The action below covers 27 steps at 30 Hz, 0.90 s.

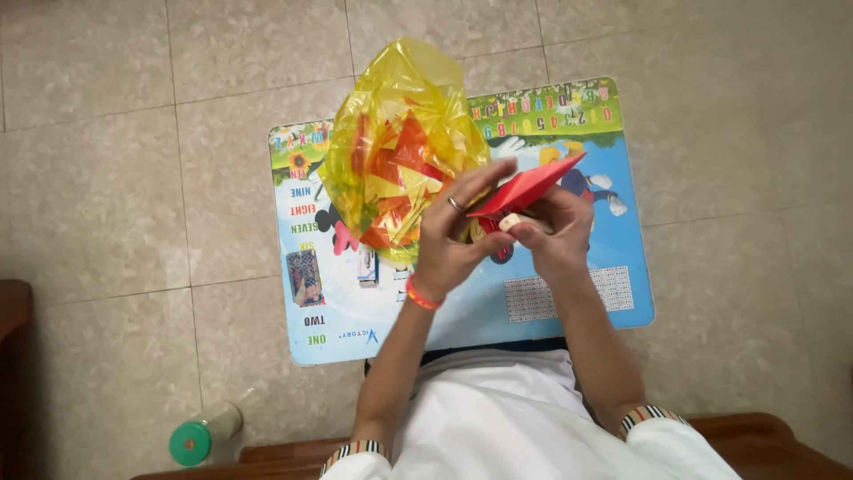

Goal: Folding and stapling red paper to create decorative elements.

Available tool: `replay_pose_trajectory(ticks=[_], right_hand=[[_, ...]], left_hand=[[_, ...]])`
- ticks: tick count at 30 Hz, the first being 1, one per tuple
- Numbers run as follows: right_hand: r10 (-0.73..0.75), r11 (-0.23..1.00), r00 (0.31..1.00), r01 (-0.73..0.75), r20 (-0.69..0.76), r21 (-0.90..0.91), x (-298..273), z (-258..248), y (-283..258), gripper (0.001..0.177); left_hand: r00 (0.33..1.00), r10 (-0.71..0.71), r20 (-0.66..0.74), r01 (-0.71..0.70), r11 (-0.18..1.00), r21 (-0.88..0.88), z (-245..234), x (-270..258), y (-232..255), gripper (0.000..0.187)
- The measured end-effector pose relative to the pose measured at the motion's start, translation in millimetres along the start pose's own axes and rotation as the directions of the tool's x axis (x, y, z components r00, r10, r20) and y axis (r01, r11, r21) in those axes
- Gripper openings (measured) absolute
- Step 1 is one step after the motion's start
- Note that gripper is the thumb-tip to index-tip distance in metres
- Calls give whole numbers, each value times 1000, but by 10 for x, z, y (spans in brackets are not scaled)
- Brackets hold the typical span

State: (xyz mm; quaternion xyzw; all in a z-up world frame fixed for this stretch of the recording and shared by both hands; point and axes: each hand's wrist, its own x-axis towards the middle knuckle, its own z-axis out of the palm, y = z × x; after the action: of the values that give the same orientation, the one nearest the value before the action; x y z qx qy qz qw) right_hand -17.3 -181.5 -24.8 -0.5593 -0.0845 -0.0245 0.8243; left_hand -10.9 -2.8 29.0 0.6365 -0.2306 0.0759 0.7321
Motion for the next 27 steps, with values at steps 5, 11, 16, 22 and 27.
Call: replay_pose_trajectory(ticks=[5, 11, 16, 22, 27], right_hand=[[-9, 998, 998, 12, -61, 58, -12, 63, 152, 61], [33, 997, 995, -26, -93, 76, -39, 76, 213, 58], [58, 990, 988, -39, -143, 133, -96, 57, 252, 57], [-6, 992, 987, 25, -158, 123, -117, -6, 278, 52], [104, 972, 991, -85, -79, 218, -148, -241, 345, 51]], left_hand=[[990, -101, -100, 79, 977, -200, 262, -178, -214, 57], [912, -359, -199, 300, 913, -275, 472, -404, -435, 52], [893, -390, -224, 346, 914, -213, 539, -322, -274, 48], [887, -398, -235, 372, 916, -149, 515, -225, -50, 40], [902, -431, -25, 413, 878, -242, 321, -311, -288, 49]])
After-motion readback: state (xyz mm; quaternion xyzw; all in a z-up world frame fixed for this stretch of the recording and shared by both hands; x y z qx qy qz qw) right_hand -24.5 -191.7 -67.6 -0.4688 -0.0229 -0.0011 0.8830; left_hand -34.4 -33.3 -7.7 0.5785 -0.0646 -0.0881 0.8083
